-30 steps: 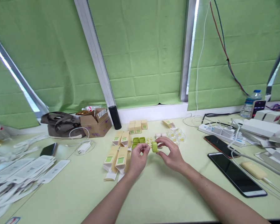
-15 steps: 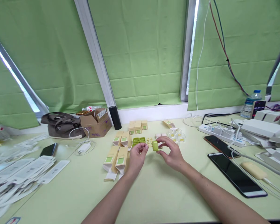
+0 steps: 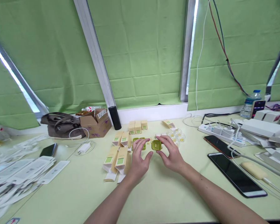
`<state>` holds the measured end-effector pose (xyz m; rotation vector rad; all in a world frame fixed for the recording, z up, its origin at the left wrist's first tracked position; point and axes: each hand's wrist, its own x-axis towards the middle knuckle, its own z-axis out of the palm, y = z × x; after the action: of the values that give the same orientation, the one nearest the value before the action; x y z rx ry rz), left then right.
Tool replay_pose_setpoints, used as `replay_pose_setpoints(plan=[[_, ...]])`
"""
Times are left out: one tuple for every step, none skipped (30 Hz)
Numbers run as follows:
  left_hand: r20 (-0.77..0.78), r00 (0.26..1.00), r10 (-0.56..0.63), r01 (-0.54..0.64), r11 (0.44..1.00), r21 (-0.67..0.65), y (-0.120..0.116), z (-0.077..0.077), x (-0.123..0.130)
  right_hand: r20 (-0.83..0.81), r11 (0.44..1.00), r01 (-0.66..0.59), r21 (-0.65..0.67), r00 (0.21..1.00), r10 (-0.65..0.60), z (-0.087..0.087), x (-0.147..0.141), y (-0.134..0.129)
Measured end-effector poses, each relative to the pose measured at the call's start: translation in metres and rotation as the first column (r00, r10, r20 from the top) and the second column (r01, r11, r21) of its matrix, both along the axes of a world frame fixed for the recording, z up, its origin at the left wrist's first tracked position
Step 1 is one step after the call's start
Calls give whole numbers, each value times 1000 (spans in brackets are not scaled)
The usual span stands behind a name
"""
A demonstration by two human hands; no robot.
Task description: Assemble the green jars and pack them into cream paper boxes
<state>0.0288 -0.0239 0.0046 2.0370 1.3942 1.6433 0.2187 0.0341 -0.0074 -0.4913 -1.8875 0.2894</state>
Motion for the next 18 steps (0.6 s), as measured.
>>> replay_pose_setpoints(plan=[[-13, 1000, -14, 14, 1000, -2, 0, 0, 1, 5, 1000, 0, 30, 1000, 0, 0, 0, 0], [-26, 999, -26, 26, 1000, -3, -1, -1, 0, 8, 998, -2, 64, 1000, 1, -1, 0, -1], [-41, 998, -39, 39, 999, 0, 0, -1, 0, 12, 995, -6, 97, 1000, 5, -1, 0, -1], [-60, 997, -51, 52, 999, 10, 0, -2, -1, 19, 992, -12, 127, 1000, 10, -2, 0, -1], [-82, 995, -62, 64, 998, 23, 0, -3, -2, 27, 988, -19, 151, 1000, 15, -2, 0, -1], [-104, 992, -72, 76, 996, 40, 0, -3, -3, 32, 985, -25, 171, 999, 20, -2, 1, -1], [-125, 989, -78, 86, 995, 57, 0, -3, -4, 36, 982, -31, 188, 999, 24, -2, 1, 0], [-141, 987, -81, 92, 993, 75, 0, -3, -4, 36, 979, -35, 202, 999, 28, -2, 2, 0], [-150, 985, -80, 94, 991, 91, 0, -3, -4, 31, 976, -37, 214, 999, 31, -2, 2, 0], [-154, 985, -76, 93, 990, 103, 0, -2, -4, 25, 973, -40, 225, 999, 36, -1, 3, 0], [-152, 986, -70, 87, 990, 111, 0, -1, -4, 19, 971, -47, 234, 999, 44, -1, 3, 1], [-147, 987, -61, 79, 990, 117, -1, 0, -3, 15, 969, -56, 239, 998, 54, -1, 3, 1], [-141, 989, -53, 70, 990, 122, -1, 0, -3, 11, 968, -65, 243, 998, 64, 0, 4, 1], [-137, 989, -46, 64, 990, 128, -1, 1, -2, 6, 967, -69, 246, 998, 70, 0, 4, 1], [-136, 990, -42, 61, 989, 136, -1, 1, -2, 6, 966, -72, 247, 997, 73, 1, 4, 0], [-135, 990, -39, 58, 988, 145, -1, 1, -2, 10, 967, -73, 246, 997, 73, 1, 4, 0], [-135, 990, -36, 56, 986, 155, -1, 1, -1, 21, 967, -73, 244, 997, 70, 1, 4, -1], [-137, 990, -33, 55, 986, 160, -1, 1, -1, 35, 967, -74, 243, 997, 67, 2, 4, -2]])
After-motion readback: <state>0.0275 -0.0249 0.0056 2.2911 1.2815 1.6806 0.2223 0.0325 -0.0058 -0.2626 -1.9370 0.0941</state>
